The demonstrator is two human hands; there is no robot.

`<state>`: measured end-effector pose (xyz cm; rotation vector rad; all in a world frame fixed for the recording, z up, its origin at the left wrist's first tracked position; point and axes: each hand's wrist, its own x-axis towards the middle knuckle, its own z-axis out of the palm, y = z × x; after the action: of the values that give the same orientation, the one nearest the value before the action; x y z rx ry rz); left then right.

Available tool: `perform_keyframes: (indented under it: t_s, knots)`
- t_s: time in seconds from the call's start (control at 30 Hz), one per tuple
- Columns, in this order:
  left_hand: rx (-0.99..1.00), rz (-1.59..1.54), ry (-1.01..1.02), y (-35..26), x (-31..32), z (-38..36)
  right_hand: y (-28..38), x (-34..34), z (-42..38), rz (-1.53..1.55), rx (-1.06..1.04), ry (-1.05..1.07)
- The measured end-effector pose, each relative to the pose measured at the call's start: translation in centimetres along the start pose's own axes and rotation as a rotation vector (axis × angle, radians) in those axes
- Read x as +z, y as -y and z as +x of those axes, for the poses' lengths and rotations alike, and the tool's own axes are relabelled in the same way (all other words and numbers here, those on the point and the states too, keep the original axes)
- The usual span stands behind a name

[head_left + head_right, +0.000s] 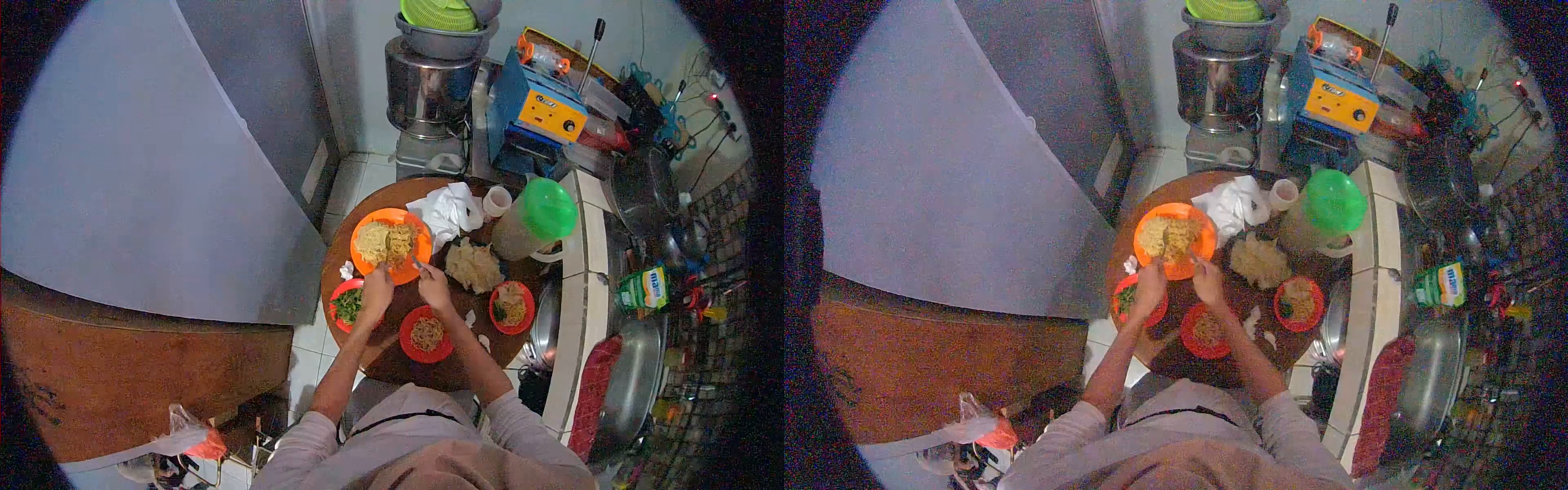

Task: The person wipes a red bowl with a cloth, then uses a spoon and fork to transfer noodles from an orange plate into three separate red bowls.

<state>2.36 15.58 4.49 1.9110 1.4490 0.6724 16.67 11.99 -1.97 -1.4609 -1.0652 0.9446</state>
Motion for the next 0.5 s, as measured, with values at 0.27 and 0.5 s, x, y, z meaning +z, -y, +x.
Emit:
perform_keyframes:
  t_s: [0.27,0.5]
  knots:
    - [-0.047,0.000,0.009,-1.8,-2.3,0.4,6.1,-1.2,0.2,0.029,0.201,0.001]
    - [0.039,-0.054,-0.027,-5.7,-6.2,0.2,12.6,-2.5,0.1,0.210,0.367,0.038]
